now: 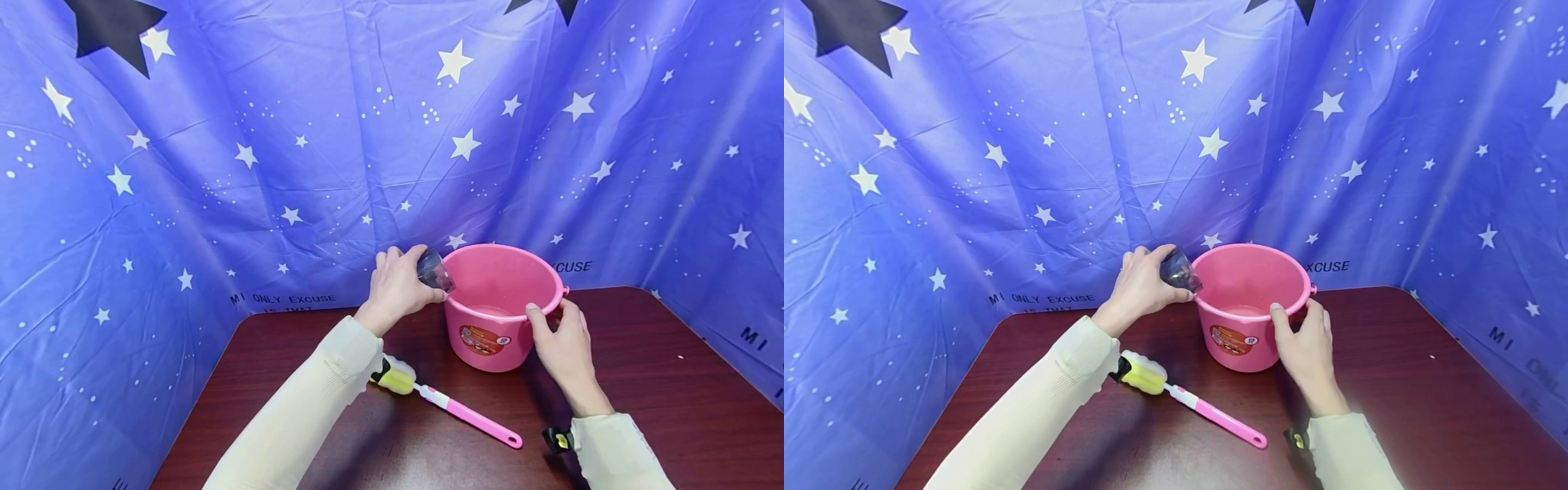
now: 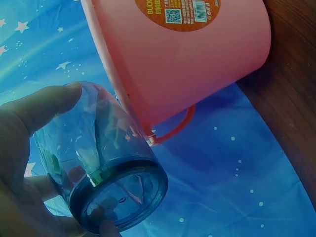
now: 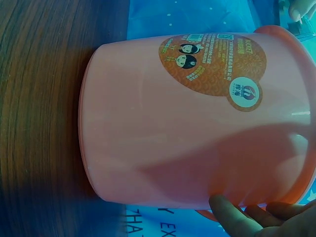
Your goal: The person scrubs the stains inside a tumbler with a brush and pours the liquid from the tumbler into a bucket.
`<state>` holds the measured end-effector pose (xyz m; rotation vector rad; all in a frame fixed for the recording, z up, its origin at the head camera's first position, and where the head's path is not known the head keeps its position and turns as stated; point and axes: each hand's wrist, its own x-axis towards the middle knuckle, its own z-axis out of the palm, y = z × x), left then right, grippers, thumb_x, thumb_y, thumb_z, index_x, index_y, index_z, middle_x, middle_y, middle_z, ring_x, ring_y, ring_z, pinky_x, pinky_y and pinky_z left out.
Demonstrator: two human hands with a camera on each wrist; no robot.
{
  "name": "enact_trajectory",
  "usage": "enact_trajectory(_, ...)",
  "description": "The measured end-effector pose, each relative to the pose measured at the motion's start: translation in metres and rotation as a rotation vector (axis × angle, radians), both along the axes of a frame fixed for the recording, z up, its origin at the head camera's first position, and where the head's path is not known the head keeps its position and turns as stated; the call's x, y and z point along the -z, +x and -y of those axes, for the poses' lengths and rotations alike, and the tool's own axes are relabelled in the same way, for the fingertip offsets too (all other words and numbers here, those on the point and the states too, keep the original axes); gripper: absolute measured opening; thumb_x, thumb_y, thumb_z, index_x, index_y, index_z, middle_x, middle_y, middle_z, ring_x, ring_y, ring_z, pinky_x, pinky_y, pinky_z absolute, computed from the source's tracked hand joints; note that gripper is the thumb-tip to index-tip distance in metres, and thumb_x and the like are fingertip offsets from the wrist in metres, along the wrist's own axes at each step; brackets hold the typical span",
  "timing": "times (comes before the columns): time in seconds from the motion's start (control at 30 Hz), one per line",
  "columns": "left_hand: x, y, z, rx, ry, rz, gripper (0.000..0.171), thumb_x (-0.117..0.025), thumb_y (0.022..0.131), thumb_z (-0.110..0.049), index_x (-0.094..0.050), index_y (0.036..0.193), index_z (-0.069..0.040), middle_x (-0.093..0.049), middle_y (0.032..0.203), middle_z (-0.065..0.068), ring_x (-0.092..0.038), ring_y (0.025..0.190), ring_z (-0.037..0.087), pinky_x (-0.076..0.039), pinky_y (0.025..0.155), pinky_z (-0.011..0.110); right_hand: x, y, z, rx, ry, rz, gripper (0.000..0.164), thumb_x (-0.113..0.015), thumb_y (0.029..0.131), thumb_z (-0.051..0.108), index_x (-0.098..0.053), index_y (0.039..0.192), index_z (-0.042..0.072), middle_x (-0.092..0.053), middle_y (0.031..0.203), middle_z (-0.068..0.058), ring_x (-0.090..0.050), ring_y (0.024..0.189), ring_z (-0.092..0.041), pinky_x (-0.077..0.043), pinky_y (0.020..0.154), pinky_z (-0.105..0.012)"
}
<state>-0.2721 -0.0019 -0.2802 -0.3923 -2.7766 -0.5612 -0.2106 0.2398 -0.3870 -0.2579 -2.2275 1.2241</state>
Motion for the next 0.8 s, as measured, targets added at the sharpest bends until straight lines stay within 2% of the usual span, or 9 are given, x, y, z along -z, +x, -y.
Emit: enact_trajectory(0.8, -0.0047, 0.0009, -0.0023, -0.006, -0.034, 0.013, 0.086, -0.085, 0.061, -0.053, -0.051, 0.135, -0.028, -0.049, 0.108, 0.007, -0.039, 0.1, 0.025, -0.041, 0.082, 0.04, 0.0009, -0.0006, -0.0002, -0.002, -0.004, -0.002, 0.059, -0.056, 0.094, 0.034, -0.042, 0.131, -0.009, -0.044, 0.124, -0.028, -0.047, 0.113, -0.041, -0.037, 0.095, -0.054)
